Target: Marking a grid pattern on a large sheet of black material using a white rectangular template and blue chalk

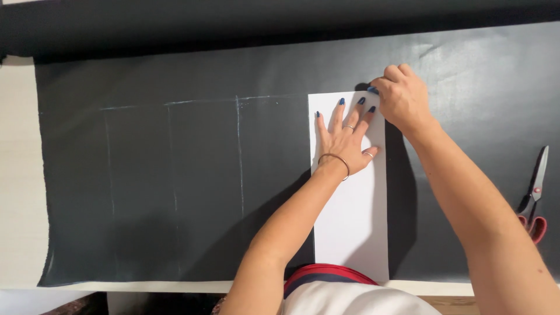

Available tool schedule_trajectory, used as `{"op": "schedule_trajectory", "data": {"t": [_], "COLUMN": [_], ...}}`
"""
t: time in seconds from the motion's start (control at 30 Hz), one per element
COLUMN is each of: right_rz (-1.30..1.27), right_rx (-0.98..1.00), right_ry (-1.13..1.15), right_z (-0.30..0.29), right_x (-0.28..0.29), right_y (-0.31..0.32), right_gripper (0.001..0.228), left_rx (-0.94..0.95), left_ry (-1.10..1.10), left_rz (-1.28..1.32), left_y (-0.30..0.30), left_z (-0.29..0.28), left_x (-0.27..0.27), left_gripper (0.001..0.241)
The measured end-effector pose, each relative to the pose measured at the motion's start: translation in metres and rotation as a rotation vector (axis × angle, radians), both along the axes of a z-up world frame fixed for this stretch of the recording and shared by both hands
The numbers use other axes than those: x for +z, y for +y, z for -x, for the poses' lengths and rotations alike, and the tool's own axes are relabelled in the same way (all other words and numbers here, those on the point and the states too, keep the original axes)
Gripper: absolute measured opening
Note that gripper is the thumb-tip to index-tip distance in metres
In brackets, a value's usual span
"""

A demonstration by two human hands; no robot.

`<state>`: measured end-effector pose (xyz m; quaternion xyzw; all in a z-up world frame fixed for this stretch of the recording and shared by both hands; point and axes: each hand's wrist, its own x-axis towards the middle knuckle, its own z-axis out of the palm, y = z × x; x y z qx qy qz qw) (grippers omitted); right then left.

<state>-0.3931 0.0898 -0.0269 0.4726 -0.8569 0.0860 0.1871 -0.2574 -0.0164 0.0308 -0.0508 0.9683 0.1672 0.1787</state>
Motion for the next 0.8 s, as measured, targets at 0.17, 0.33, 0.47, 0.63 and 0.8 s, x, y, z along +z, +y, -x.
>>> {"op": "schedule_trajectory", "data": {"t": [0.17, 0.33, 0.47, 0.63, 0.8], "right_rz": [-0.001, -0.024, -0.002, 0.059, 0.096], "right_rx": [0.039, 0.087, 0.146, 0.218, 0.246], "right_ry": [-0.003, 0.006, -0.025, -0.042, -0.003], "right_z": [-0.002, -0.008, -0.014, -0.022, -0.039], "right_x": [0.000, 0.003, 0.002, -0.007, 0.000], "right_y": [-0.011, -0.034, -0.056, -0.088, -0.117], "right_gripper": [0.008, 0.009, 0.006, 0.007, 0.008], "left_rx": [0.004, 0.022, 0.037, 0.035, 0.008], "left_ry": [-0.041, -0.057, -0.029, 0.010, -0.105], "left_rz": [-0.021, -0.046, -0.059, -0.076, -0.027], "left_y": [-0.003, -0.002, 0.001, -0.004, -0.022], "left_z": [0.000, 0.002, 0.002, 0.002, -0.001], "left_x": [0.010, -0.003, -0.018, -0.013, 0.065], "left_gripper": [0.059, 0.069, 0.065, 0.061, 0.055]}}
